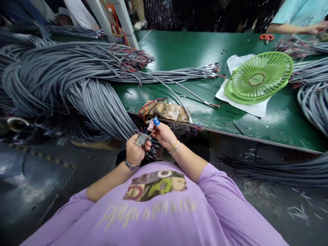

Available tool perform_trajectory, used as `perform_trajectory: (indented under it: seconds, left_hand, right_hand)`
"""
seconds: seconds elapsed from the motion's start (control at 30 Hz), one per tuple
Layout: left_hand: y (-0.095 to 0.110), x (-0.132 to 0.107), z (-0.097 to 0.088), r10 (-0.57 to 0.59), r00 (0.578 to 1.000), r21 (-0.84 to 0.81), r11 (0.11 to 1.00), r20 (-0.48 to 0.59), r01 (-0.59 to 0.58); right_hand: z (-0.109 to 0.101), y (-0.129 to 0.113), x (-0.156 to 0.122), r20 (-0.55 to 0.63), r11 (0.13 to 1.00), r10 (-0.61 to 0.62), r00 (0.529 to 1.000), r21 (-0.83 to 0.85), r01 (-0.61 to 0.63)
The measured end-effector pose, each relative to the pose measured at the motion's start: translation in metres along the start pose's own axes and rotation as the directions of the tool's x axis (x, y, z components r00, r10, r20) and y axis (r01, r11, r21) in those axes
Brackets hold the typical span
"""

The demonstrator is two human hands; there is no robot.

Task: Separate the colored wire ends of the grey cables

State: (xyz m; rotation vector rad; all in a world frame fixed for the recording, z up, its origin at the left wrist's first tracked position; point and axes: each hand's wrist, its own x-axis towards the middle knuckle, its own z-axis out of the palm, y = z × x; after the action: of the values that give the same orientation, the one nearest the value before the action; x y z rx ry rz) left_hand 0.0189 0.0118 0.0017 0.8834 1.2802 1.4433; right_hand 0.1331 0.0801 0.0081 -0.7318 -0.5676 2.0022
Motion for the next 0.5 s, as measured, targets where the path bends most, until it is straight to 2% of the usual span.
perform_trajectory:
  seconds: [0.33,0.5]
  left_hand:
    - [-0.0027,0.0017,0.0004,0.001,1.0,0.006,1.0,0.021,-0.001]
    - [-0.0024,0.001,0.001,0.016,0.999,-0.008,1.0,0.028,-0.016]
  right_hand:
    - [0.0019,0.0021,0.0046,0.006,0.995,-0.011,1.0,0.1,0.011]
    - [-0.001,0.0039,0.0041,0.028,0.994,0.035,0.999,0.104,-0.038]
